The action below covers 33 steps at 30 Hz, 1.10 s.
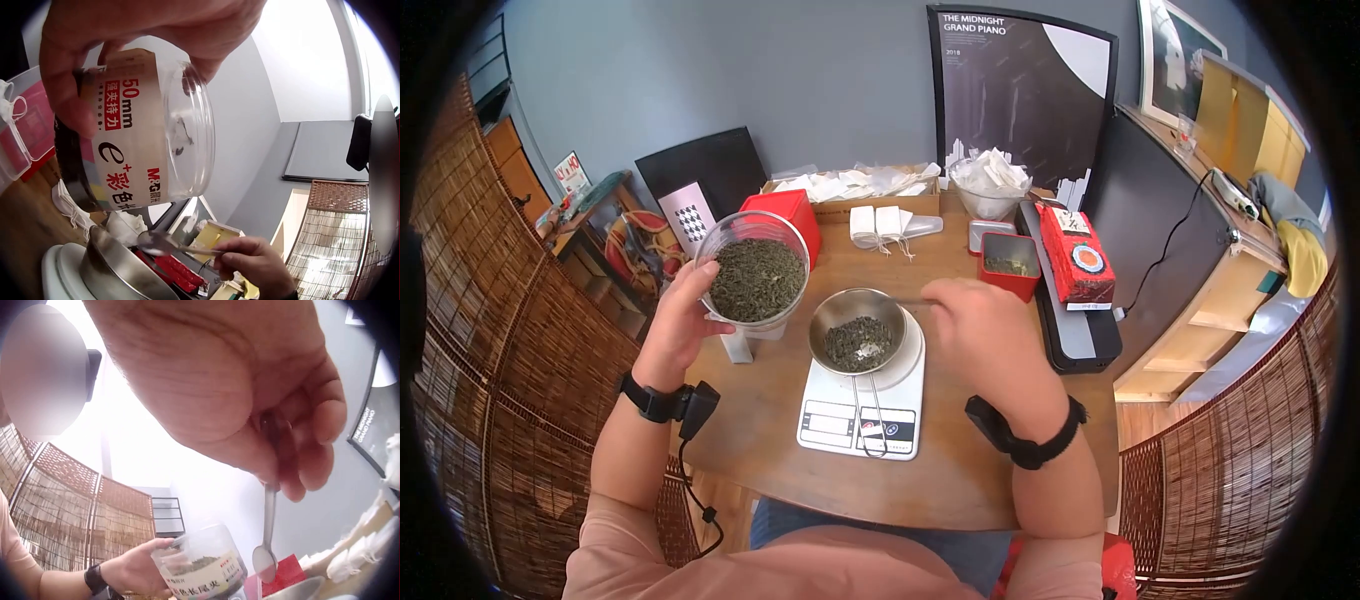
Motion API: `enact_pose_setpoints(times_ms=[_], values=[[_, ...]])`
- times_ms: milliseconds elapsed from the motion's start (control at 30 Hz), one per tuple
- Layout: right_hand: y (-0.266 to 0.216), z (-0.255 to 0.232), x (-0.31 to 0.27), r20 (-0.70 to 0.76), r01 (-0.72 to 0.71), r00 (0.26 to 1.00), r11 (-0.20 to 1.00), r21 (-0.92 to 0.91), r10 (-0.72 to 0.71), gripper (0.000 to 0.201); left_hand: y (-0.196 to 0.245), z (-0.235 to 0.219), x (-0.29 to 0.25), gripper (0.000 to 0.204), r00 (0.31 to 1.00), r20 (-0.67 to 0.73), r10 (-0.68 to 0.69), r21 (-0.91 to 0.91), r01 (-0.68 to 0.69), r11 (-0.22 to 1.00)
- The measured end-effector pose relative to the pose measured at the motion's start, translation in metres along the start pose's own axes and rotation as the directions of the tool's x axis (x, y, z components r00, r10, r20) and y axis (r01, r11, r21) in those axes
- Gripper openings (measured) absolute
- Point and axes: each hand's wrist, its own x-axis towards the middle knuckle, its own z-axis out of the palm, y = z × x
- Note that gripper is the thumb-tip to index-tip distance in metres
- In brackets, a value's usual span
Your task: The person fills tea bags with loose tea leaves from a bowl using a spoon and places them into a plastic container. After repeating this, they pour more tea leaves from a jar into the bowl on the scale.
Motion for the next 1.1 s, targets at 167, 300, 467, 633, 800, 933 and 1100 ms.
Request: enact_pose_setpoints(times_ms=[167,300,467,633,800,933,1100], values=[[-0.01,-0.017,0.0,-0.255,-0.008,0.964,0.965,0.263,0.077,0.016,0.003,0.007,0.004,0.062,0.999,0.012,0.036,0.074,-0.037,0.997],[-0.017,-0.003,0.001,-0.296,0.188,0.947,0.963,0.192,-0.127,0.018,0.006,0.017,0.009,0.063,0.993,0.069,0.097,0.103,-0.104,0.989],[-0.012,0.02,0.002,-0.292,0.289,0.92,0.956,0.049,-0.263,0.027,0.007,0.033,0.023,0.063,0.981,0.108,0.16,0.112,-0.171,0.979],[-0.006,0.025,0.003,-0.281,0.292,0.914,0.955,-0.045,-0.293,0.026,0.007,0.047,0.037,0.065,0.949,0.153,0.274,0.23,-0.304,0.924],[-0.005,0.025,0.003,-0.246,0.268,0.924,0.954,-0.134,-0.294,0.022,-0.008,0.048,0.051,0.067,0.918,0.207,0.339,0.287,-0.389,0.876],[-0.004,0.024,0.004,-0.186,0.262,0.939,0.952,-0.157,-0.289,0.021,-0.014,0.046,0.053,0.069,0.898,0.216,0.383,0.309,-0.435,0.846],[-0.001,0.028,0.002,-0.135,0.271,0.948,0.953,-0.138,-0.289,0.021,-0.016,0.047,0.052,0.07,0.891,0.231,0.391,0.311,-0.448,0.838]])
